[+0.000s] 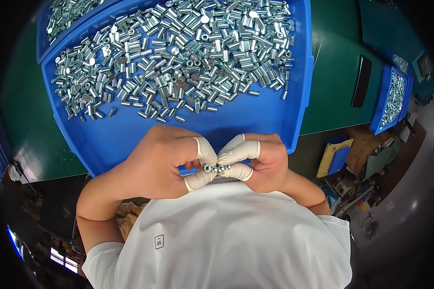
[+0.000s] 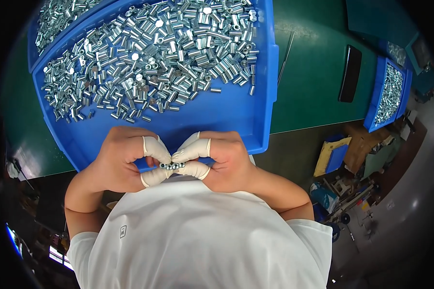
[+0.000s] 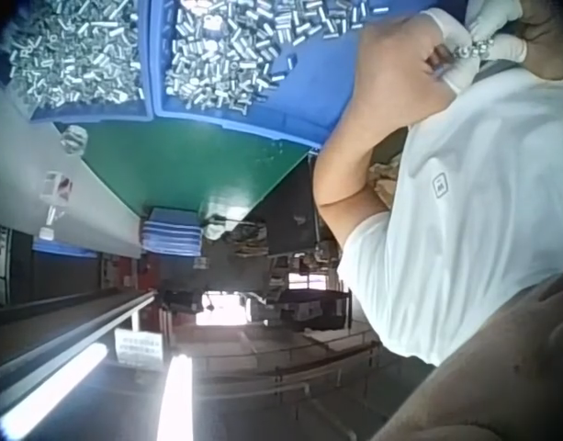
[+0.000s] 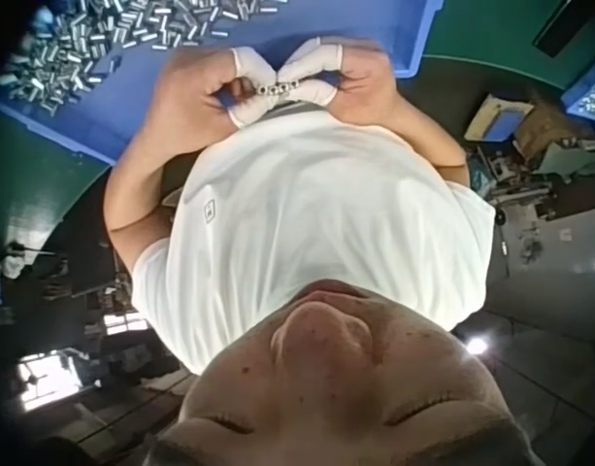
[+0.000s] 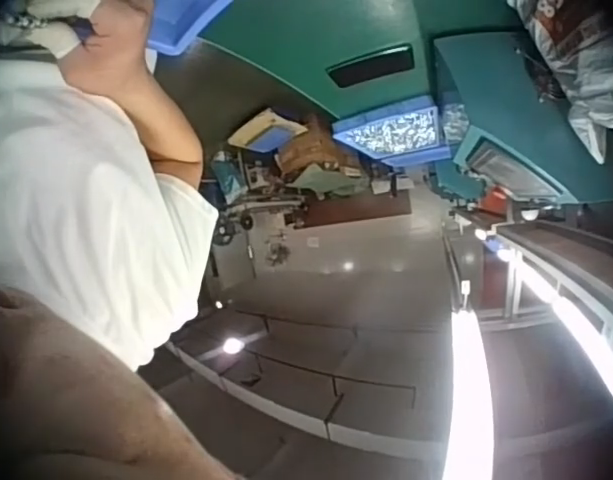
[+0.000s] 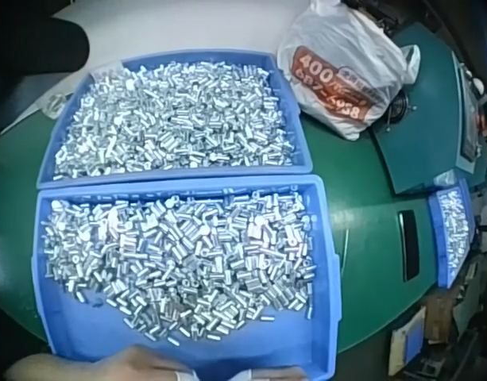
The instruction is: Inspecting and sorting small metal components from a bin on an assembly line workstation using a metal probe.
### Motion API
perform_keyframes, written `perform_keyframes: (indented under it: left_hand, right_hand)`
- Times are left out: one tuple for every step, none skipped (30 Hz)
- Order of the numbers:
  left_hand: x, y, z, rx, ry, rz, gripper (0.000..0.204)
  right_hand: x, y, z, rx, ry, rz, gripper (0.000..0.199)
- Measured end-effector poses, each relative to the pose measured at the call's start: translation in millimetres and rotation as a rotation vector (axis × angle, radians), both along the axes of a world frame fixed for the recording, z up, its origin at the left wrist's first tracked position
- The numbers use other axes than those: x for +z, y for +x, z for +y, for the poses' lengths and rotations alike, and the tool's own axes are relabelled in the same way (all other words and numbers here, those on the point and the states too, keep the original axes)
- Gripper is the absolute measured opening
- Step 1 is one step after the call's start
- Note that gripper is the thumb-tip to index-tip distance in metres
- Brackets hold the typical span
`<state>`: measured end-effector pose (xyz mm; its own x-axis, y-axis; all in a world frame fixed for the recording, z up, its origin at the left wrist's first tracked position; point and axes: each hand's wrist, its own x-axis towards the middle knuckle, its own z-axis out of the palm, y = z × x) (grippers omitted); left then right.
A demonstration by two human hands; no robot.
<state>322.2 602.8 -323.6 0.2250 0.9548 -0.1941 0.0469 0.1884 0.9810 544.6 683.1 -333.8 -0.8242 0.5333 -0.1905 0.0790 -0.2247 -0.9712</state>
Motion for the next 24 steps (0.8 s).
perform_keyframes:
  left_hand:
    - [-0.2, 0.5, -0.3, 0.008, 0.001, -0.005, 0.016]
    - [-0.3, 0.7, -0.4, 0.017, 0.002, -0.011, 0.016]
    - [-0.1, 0.6, -0.4, 0.018, 0.003, -0.010, 0.016]
    - [0.3, 0.4, -0.4, 0.012, 0.005, 0.003, 0.016]
    - [0.6, 0.3, -0.4, 0.006, 0.008, 0.015, 0.017]
    - [0.9, 0.4, -0.5, 0.007, 0.009, 0.015, 0.017]
    - [1.2, 0.7, -0.6, 0.010, 0.013, 0.019, 0.017]
    - [1.5, 0.7, -0.6, 0.012, 0.018, 0.022, 0.017]
    - [1.7, 0.5, -0.7, 0.012, 0.020, 0.022, 0.017]
    - [1.9, 0.4, -0.9, 0.008, 0.023, 0.028, 0.017]
    - [2.1, 0.1, -0.7, 0.005, 0.027, 0.035, 0.017]
    - [1.9, 0.6, -0.9, 0.006, 0.031, 0.035, 0.017]
    - [1.3, 1.4, -1.5, 0.013, 0.035, 0.039, 0.017]
    - [1.5, 1.5, -2.1, 0.019, 0.038, 0.045, 0.017]
    - [1.6, 1.4, -2.5, 0.021, 0.041, 0.047, 0.017]
    - [1.4, 1.2, -2.8, 0.018, 0.028, 0.040, 0.017]
    - [1.9, 1.1, -2.7, 0.013, 0.017, 0.034, 0.016]
    - [2.3, 0.7, -2.3, 0.015, 0.022, 0.036, 0.016]
    - [2.6, 0.2, -1.7, 0.008, 0.004, 0.019, 0.016]
    - [2.8, -0.7, -1.3, 0.001, -0.013, 0.004, 0.015]
    - [3.0, -0.9, -1.4, 0.003, -0.008, 0.007, 0.015]
    - [3.1, -0.7, -1.8, 0.016, -0.048, -0.008, 0.014]
    - [3.4, -0.3, -2.0, 0.030, -0.086, -0.022, 0.014]
    - [3.2, 0.0, -2.3, 0.031, -0.080, -0.019, 0.014]
  right_hand:
    - [0.2, 0.1, 0.0, 0.001, 0.000, 0.000, 0.019]
    - [0.4, 0.3, -0.1, 0.001, -0.006, -0.006, 0.019]
    - [0.7, 0.4, -0.1, 0.000, -0.012, -0.012, 0.018]
    - [0.0, 0.9, 0.1, 0.001, -0.012, -0.011, 0.018]
    - [-1.6, 1.5, 0.5, 0.012, 0.001, 0.008, 0.018]
    - [-2.3, 1.9, 0.6, 0.023, 0.013, 0.028, 0.018]
    - [-1.4, 1.8, 0.7, 0.024, 0.015, 0.028, 0.018]
    - [0.0, 1.4, 0.9, 0.017, 0.004, 0.004, 0.018]
    - [1.0, 1.3, 0.8, 0.011, -0.007, -0.019, 0.018]
    - [1.0, 1.4, 0.2, 0.011, -0.005, -0.020, 0.018]
    - [0.6, 1.1, 0.0, 0.007, 0.000, -0.015, 0.018]
    - [0.1, 1.1, -0.2, 0.003, 0.005, -0.011, 0.018]
    - [-1.3, 1.9, -0.2, 0.004, 0.008, -0.011, 0.018]
    - [-3.4, 2.5, -0.3, 0.010, 0.023, 0.013, 0.017]
    - [-4.6, 2.7, -0.2, 0.017, 0.038, 0.037, 0.018]
    - [-5.1, 2.5, 0.0, 0.019, 0.041, 0.038, 0.018]
    - [-4.6, 2.4, 0.5, 0.022, 0.048, 0.038, 0.019]
    - [-3.8, 2.5, 0.3, 0.025, 0.056, 0.038, 0.020]
    - [-2.7, 2.9, -0.5, 0.027, 0.060, 0.040, 0.020]
    - [-2.0, 2.6, -1.2, 0.017, 0.034, 0.025, 0.021]
    - [-1.5, 2.3, -1.7, 0.006, 0.007, 0.010, 0.022]
    - [-1.5, 1.9, -2.1, 0.007, 0.012, 0.013, 0.022]
    - [-1.3, 1.6, -1.9, 0.001, 0.000, 0.005, 0.022]
    - [-1.2, 1.6, -2.1, -0.006, -0.013, -0.002, 0.023]
